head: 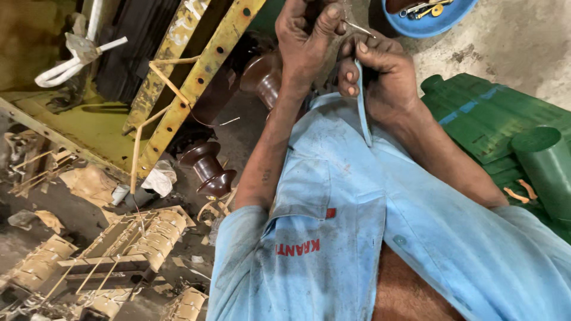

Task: The person works at a yellow metal frame fitted with brown ceramic insulators, threading a wire through an insulator and bending and securing the wire end by hand. They use pliers to cut and shape the wire and a file or abrasive stick to smooth it, repeating the process on successive insulators along the frame.

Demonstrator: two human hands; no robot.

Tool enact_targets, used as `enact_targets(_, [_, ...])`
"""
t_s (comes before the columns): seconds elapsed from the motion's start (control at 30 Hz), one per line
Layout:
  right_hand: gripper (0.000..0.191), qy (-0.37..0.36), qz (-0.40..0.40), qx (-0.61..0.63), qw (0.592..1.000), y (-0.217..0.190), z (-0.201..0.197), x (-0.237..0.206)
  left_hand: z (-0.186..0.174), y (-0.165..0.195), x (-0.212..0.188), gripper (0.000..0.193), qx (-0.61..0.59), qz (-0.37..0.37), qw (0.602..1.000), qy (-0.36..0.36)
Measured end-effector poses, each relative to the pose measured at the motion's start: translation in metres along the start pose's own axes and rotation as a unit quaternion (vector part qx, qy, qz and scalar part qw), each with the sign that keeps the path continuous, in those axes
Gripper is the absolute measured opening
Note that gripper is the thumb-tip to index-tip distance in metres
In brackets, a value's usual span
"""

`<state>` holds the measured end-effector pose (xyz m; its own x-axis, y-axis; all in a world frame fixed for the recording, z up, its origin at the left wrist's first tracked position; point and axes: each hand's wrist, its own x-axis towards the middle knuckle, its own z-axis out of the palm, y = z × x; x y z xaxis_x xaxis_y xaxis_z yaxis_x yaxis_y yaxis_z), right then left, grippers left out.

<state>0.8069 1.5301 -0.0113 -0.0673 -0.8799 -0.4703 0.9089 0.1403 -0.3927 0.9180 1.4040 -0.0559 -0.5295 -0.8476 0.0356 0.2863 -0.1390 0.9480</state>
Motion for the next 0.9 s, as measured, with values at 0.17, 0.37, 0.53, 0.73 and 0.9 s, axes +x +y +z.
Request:
enact_targets(0.17, [0.019,0.065,-0.003,0.003,0.998,-0.009,0.002,0.004,0.005,0.010,0.007,0.019,-0.024,-0.002,1.000,-0.016])
enact_targets(0.37, [0.021,0.027,-0.057,0.021,0.998,-0.006,-0.003,0.005,0.011,0.021,0.002,0.018,0.028,0.002,0.998,-0.063])
enact_targets(0.53, [0.035,0.064,-0.056,0.031,0.996,0.007,-0.009,0.007,0.005,0.026,0.011,0.016,0.262,0.179,0.935,-0.155])
enact_targets(0.73, [0.037,0.135,-0.037,-0.004,0.990,0.013,-0.024,0.006,0.003,0.027,0.006,0.015,0.295,0.150,0.918,-0.217])
enact_targets(0.9, [0.033,0.168,-0.020,0.007,0.986,0.009,-0.016,-0.005,0.005,0.019,0.004,0.015,0.337,0.160,0.903,-0.216])
